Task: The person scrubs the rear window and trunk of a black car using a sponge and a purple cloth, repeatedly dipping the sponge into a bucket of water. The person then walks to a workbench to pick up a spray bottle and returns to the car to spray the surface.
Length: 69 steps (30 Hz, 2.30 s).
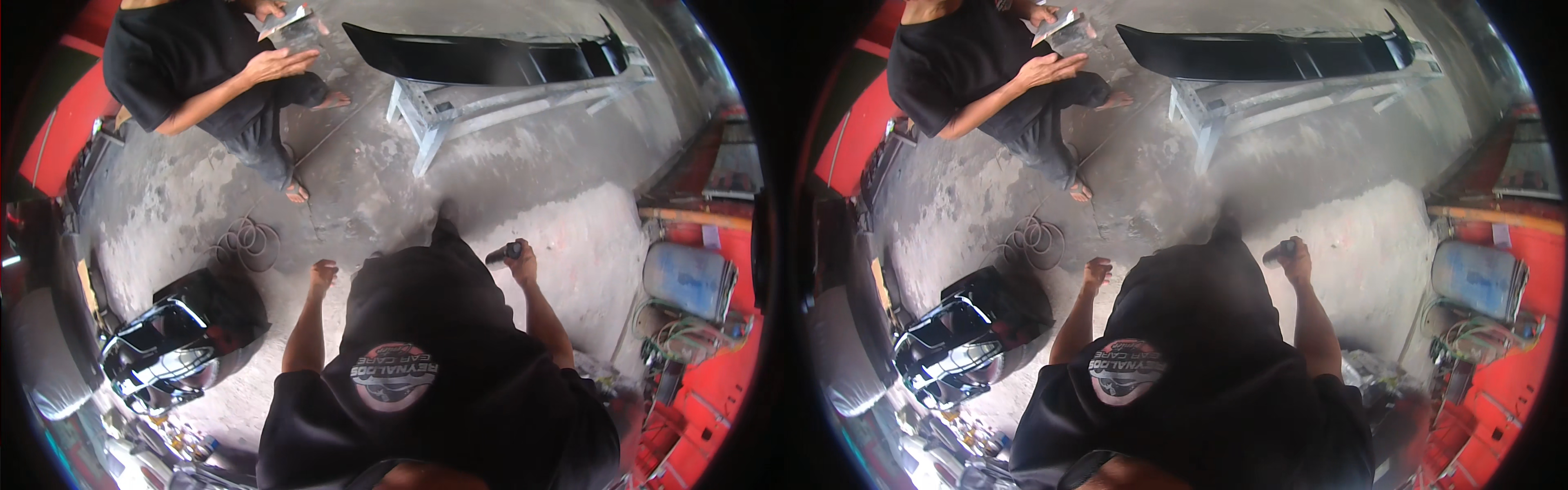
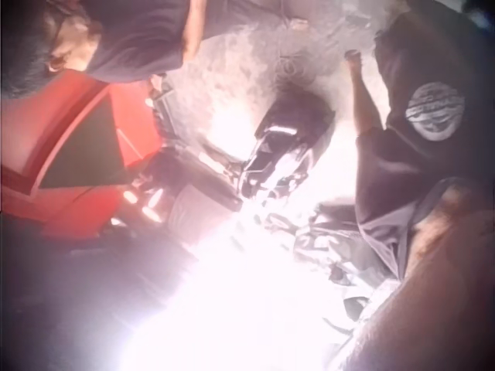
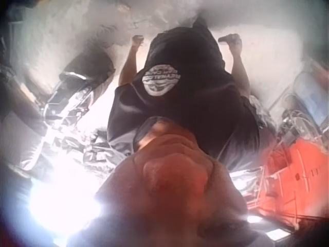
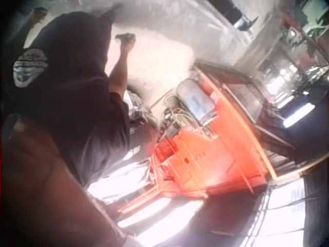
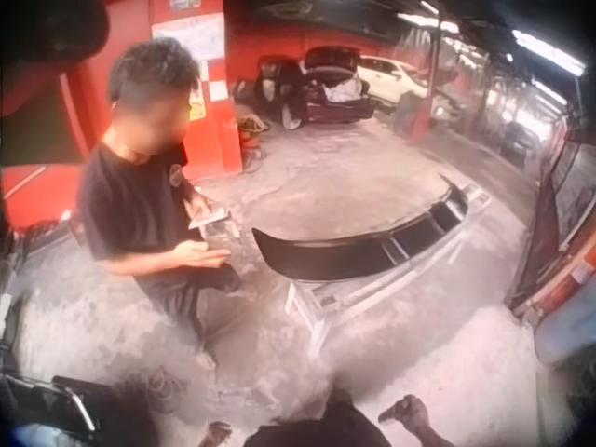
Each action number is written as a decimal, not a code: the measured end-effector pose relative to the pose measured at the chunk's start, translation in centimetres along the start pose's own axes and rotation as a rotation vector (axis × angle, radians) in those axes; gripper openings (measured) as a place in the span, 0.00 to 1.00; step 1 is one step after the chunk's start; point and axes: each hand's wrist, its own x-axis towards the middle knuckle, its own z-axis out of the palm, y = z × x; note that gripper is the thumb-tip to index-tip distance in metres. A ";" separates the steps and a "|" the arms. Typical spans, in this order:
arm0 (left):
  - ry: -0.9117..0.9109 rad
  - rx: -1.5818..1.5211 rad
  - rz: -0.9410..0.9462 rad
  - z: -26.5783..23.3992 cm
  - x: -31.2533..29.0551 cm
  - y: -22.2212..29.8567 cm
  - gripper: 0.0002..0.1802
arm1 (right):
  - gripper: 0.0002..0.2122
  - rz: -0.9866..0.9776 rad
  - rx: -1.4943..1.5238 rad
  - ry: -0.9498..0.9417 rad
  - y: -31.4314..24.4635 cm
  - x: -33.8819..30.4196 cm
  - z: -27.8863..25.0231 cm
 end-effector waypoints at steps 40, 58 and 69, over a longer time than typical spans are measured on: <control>-0.068 -0.041 -0.071 19.2 -8.5 9.6 0.20 | 0.33 -0.125 0.063 -0.332 4.5 22.4 -3.2; -0.139 0.079 0.159 20.1 -8.7 10.6 0.13 | 0.31 -0.064 0.135 -0.327 5.5 22.3 -5.5; -0.166 0.177 0.195 20.7 -6.9 11.7 0.17 | 0.31 0.033 0.117 -0.320 6.7 20.8 -6.0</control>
